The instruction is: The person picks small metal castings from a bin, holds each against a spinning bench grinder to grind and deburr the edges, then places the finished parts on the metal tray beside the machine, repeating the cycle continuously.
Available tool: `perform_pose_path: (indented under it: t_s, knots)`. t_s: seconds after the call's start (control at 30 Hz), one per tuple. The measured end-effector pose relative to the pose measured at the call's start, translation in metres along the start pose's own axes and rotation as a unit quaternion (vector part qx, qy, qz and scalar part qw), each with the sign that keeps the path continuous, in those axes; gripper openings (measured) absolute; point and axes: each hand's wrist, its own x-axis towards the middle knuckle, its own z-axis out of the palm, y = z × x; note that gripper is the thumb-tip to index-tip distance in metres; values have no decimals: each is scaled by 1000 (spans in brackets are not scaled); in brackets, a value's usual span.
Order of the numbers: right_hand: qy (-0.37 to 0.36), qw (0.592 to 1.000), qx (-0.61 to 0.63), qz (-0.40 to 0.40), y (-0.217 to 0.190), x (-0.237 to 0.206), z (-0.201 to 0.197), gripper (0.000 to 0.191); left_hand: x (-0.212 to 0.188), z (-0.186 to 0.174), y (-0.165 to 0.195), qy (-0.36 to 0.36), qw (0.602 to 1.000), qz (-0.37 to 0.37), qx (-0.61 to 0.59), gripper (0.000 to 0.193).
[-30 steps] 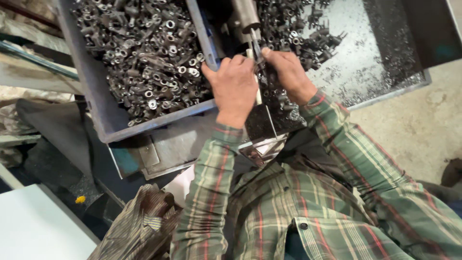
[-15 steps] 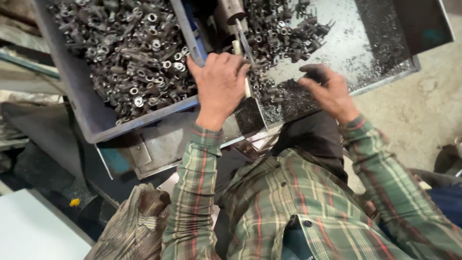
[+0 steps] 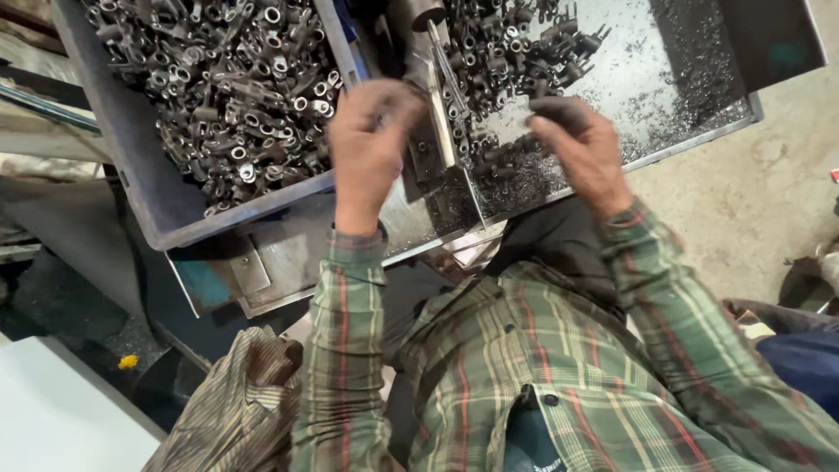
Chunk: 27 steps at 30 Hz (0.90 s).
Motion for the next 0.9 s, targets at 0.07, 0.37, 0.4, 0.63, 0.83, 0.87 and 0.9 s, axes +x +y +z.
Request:
perform_pose_path:
  t_s: [0.07,0.37,0.4,0.63,0.83,0.87,0.9]
  knots:
    - [26,966,-247,-76,7,-6,-23,24,4,-5,-5,86,968,-55,-230,16]
    - [-3,878,-445,-177,29,-4,-23,22,3,9,7,-11,989,52,141,29]
    - [-14,921,-366,-134,27,0,-21,22,3,12,9,-32,973,95,206,32]
    - [-61,998,-6,-10,2,36,35,36,2,14,20,-137,917,127,352,34]
    - [17,996,-83,-16,-12,44,59,37,1,22,19,-138,893,104,415,11]
    - [26,995,-99,-4,-12,42,59,38,1,22,18,-136,895,107,411,12]
    - [30,994,-100,-18,-13,41,59,38,1,23,17,-136,897,110,406,12]
